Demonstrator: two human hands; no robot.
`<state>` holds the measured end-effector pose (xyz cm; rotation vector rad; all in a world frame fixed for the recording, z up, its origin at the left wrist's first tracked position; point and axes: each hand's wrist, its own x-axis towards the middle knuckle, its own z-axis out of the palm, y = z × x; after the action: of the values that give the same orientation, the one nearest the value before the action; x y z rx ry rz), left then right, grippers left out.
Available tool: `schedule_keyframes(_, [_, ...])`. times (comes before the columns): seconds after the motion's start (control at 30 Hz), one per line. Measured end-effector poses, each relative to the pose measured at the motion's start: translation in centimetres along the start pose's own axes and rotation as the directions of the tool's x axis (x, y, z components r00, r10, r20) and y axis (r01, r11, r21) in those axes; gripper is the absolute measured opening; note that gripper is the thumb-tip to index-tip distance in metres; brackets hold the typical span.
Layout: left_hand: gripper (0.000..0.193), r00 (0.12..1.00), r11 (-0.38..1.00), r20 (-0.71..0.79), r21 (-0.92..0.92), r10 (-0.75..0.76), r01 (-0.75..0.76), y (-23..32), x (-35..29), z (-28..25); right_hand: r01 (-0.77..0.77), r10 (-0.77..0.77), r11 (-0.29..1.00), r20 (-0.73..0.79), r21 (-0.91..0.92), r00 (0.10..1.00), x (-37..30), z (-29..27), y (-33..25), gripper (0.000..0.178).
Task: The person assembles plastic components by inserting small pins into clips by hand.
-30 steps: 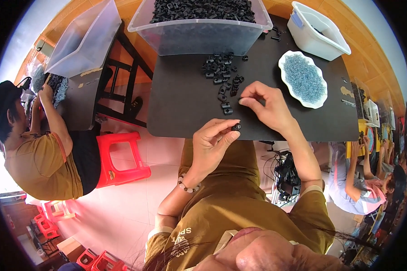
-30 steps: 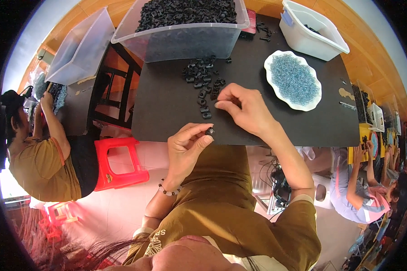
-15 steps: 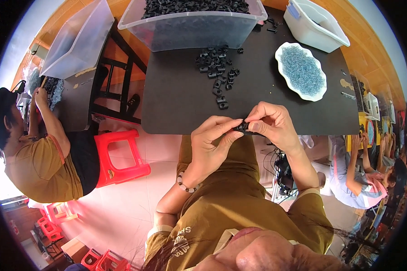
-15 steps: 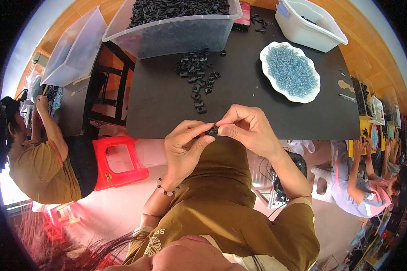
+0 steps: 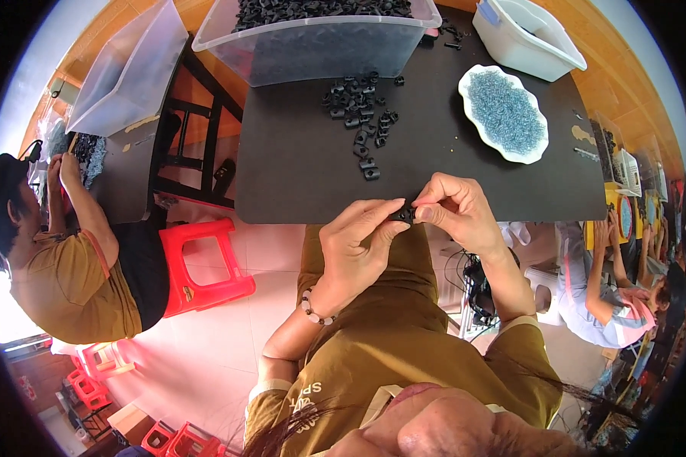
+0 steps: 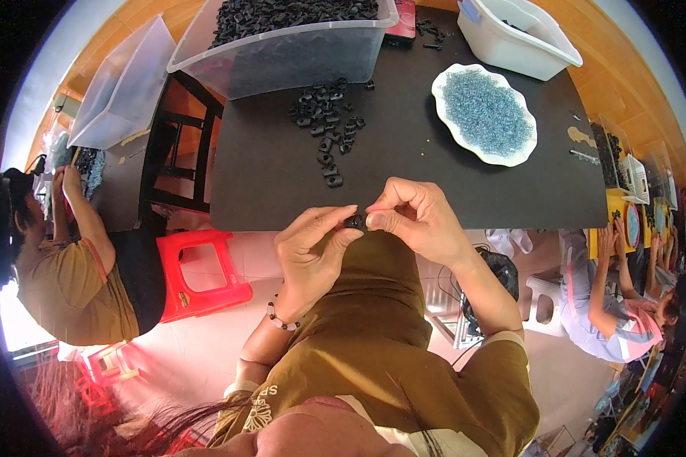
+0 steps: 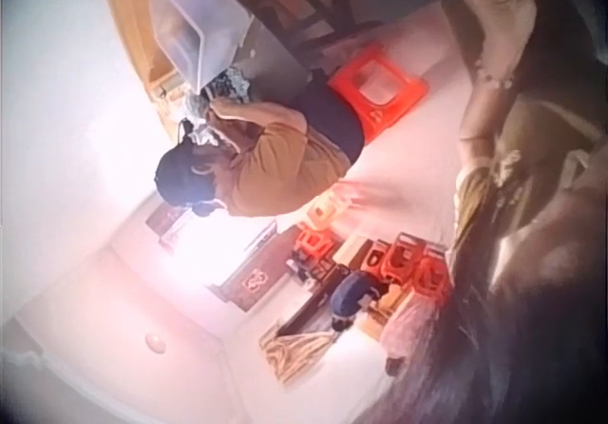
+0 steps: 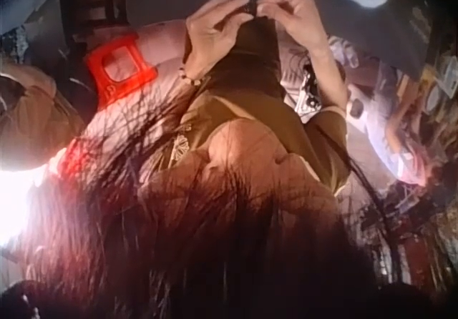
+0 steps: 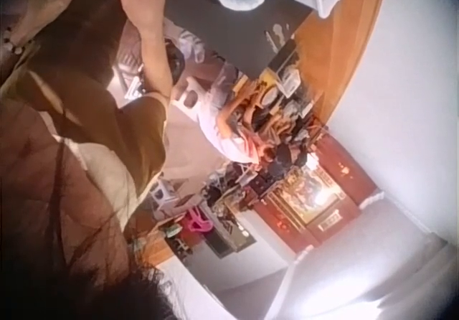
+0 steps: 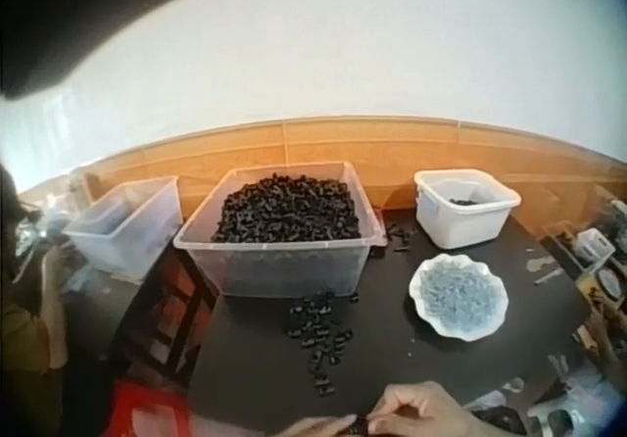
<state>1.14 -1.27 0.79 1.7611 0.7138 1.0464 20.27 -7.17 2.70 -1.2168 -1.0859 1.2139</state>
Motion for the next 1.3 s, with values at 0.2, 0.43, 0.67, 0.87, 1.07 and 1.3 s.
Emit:
schedule_keyframes(0.2, [0.026,0.994,0.991,-0.007,0.081,0.106,-0.105,0.1,-0.1,0.2,-0.008,0.005,0.998,-0.039,-0.070,0.999,-0.5,0.2,0.0,0.017])
schedule_keyframes(0.43, [0.026,0.973,0.958,-0.012,0.179,0.232,-0.226,0.3,-0.4,0.7,-0.001,-0.011,0.988,-0.079,-0.154,0.997,-0.9,1.0,-0.7,0.013])
schedule_keyframes(0.67, [0.023,0.964,0.931,0.003,0.259,0.266,-0.257,0.0,-0.2,0.8,-0.046,0.021,0.971,-0.108,-0.235,0.994,-0.4,1.4,-0.2,0.019])
schedule_keyframes(0.87, [0.023,0.998,0.996,-0.007,0.070,0.056,-0.055,0.7,0.5,0.2,0.010,-0.010,1.000,-0.003,0.017,1.000,0.5,0.2,-0.7,0.021])
schedule_keyframes(1.07, [0.027,0.983,0.984,-0.045,0.023,0.178,-0.178,0.5,0.8,0.8,-0.101,0.083,0.954,0.075,0.281,0.994,0.0,0.0,0.7,0.049])
schedule_keyframes(1.3, [0.030,0.964,0.961,-0.017,0.083,0.265,-0.262,1.2,1.1,1.2,-0.189,0.062,0.838,0.253,0.513,0.965,-0.2,-0.2,2.1,0.055])
